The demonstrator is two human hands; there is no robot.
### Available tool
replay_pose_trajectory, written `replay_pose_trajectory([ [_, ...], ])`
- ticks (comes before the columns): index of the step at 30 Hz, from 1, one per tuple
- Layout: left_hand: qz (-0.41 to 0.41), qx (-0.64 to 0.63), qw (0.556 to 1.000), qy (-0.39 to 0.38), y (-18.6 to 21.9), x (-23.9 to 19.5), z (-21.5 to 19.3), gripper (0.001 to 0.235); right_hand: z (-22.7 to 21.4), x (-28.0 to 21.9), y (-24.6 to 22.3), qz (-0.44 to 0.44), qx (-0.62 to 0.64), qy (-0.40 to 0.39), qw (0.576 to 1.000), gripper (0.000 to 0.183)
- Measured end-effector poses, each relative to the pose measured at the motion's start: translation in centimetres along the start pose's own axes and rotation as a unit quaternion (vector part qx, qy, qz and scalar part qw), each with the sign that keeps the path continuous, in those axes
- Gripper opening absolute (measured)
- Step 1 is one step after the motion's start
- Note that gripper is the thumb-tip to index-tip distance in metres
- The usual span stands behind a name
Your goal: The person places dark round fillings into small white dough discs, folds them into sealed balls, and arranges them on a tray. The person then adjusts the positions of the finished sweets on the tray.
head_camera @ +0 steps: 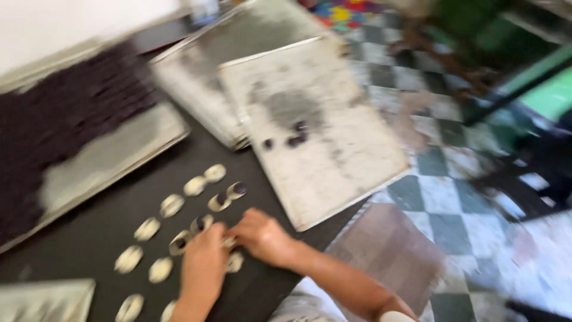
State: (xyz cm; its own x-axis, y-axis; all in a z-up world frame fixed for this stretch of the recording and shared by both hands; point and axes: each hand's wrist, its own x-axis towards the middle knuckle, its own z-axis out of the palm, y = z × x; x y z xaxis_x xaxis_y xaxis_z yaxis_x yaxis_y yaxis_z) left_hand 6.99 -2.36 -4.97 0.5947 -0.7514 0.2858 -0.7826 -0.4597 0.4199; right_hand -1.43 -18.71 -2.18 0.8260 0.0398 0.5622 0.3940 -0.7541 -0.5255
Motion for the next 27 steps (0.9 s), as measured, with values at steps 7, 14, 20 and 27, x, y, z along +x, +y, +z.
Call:
replay_pose_trajectory([
  [7,-0.367,-0.199,0.896,-0.150,2.3,3.0,-4.7,0.031,-4.4,2.6,-3.1,-0.094,-0.015,0.042,0.995,0.027],
  [14,-0.407,-0.495,0.764,-0.076,4.2,3.6,-4.7,0.037,-4.3,2.8,-2.5,-0.098,-0.029,0.058,0.993,0.022],
  [20,-0.391,-0.619,0.680,-0.036,0.8,2.5,-1.1,0.028,-4.5,1.3,-2.8,-0.084,-0.008,0.031,0.996,0.025],
  [27,-0.091,-0.138,0.985,-0.051,-0.1,1.7,2.3,0.030,-1.8,-0.2,-0.7,0.024,0.026,0.022,0.999,0.010],
])
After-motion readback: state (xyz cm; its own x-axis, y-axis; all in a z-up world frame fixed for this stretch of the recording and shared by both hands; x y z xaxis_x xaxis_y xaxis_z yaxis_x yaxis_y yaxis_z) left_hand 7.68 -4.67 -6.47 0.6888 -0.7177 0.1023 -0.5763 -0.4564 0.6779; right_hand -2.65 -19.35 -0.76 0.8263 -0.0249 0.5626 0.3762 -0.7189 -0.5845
